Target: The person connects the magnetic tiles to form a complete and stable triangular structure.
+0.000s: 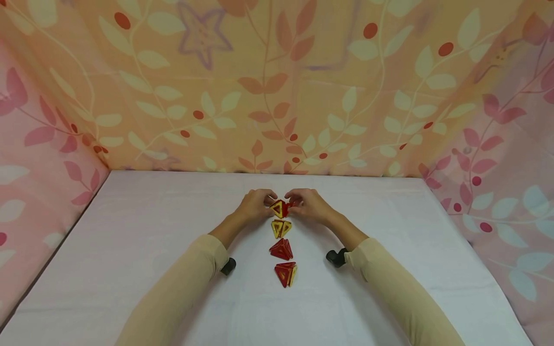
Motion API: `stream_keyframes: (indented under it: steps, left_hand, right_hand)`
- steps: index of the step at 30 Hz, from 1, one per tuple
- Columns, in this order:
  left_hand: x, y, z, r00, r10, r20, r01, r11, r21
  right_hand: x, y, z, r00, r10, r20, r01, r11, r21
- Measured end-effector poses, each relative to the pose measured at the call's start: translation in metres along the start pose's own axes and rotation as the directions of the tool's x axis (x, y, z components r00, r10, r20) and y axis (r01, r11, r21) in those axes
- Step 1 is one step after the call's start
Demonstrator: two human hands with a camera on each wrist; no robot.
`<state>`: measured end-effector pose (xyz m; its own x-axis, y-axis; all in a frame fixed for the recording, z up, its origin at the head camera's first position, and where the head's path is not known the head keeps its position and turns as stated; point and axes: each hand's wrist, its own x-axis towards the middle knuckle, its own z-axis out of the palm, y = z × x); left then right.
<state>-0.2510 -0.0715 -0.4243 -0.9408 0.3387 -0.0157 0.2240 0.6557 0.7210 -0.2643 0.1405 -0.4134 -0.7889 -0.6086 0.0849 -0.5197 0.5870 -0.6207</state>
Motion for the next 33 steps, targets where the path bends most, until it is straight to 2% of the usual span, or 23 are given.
stream_keyframes:
  steps: [4,9,15,24,33]
  left_hand:
    - [-0.0003,-0.0006,0.0010,1.000,-0.007,0.004,0.007,1.000,-0.005]
    - [-0.0004,-0.0006,0.0019,1.000,-0.018,0.010,0.018,1.000,-0.007]
    - [-0.0008,0.0001,0.0013,1.000,-0.007,-0.001,0.007,1.000,-0.003]
    - [-0.0014,0.0006,0.0006,1.000,0.009,-0.005,-0.009,1.000,-0.004]
    - [0.0006,-0.0017,0.0006,1.000,0.012,-0.003,-0.012,1.000,0.007]
  right_hand:
    - [0.0019,-0.0019,0.0036,1.000,-0.001,-0.007,0.001,1.000,0.010]
    - [0.0032,-0.0048,0.0054,0.999,0.045,0.002,-0.045,0.999,0.009]
    - [0.0055,-0.0066,0.0075,0.998,0.065,0.005,-0.065,0.998,0.000]
    - [0.0062,-0.0064,0.0083,0.999,0.054,0.001,-0.054,0.999,0.001]
    - [0.0069,-0.0062,0.0092,0.995,0.100,0.003,-0.100,0.995,-0.002]
